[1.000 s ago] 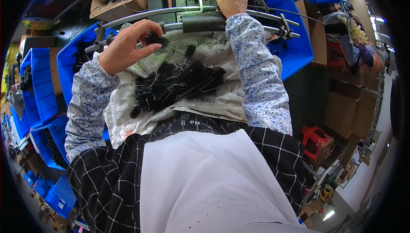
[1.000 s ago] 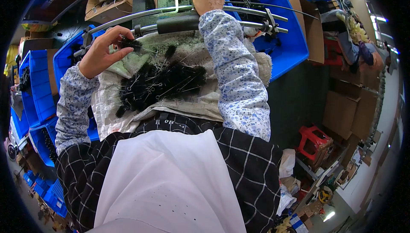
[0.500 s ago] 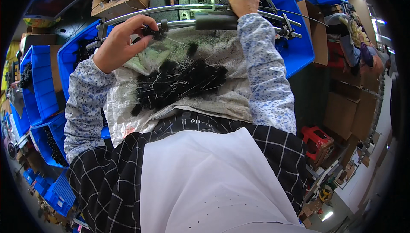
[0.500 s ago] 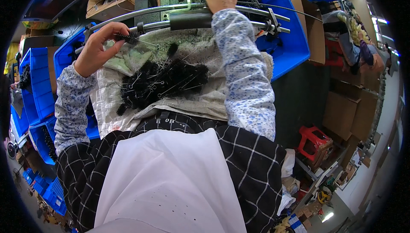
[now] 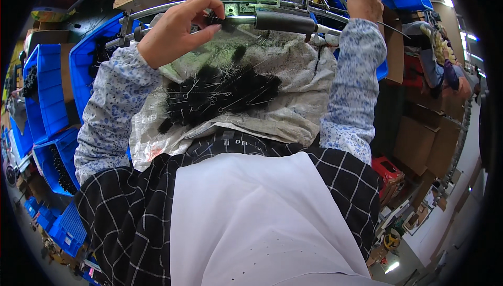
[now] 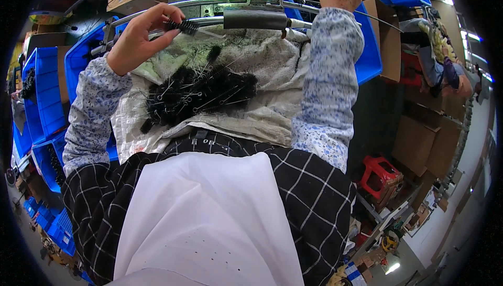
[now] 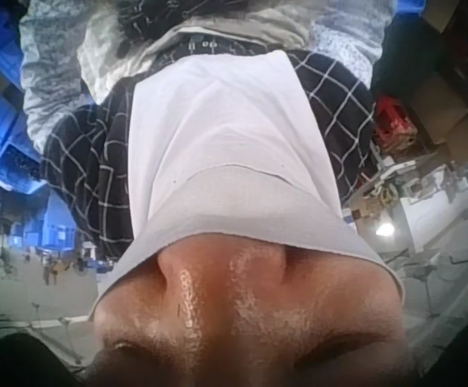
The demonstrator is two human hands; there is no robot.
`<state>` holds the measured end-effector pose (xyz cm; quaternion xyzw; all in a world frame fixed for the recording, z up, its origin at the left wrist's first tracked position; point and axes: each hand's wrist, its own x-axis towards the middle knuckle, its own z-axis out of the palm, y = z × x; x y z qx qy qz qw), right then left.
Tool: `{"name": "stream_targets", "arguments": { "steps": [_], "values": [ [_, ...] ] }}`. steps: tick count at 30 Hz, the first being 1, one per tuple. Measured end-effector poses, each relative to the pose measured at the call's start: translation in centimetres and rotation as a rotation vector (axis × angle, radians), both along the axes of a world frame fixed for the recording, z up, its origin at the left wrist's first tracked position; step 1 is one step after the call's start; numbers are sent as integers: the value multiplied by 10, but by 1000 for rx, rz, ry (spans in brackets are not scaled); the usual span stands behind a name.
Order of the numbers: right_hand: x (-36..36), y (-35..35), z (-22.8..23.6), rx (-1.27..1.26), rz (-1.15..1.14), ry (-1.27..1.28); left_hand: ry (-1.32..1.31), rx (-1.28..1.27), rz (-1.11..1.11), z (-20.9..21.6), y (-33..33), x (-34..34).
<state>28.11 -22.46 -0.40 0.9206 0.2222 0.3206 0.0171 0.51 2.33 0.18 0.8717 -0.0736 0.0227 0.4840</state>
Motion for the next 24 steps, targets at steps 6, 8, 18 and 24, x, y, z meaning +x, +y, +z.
{"name": "stream_targets", "arguments": {
  "steps": [6, 8, 18, 24],
  "values": [
    [-131, 43, 12, 236, 790, 1125, -123, -128, 196, -13, -30, 17],
    [-151, 53, 9, 298, 721, 1197, -98, -191, 187, -15, -29, 15],
    [-31, 47, -72, 24, 361, 189, 562, 418, -138, -51, -27, -18],
    [-24, 61, -77, 38, 318, 252, 674, 436, -220, -85, -22, -25]
  ]
}}
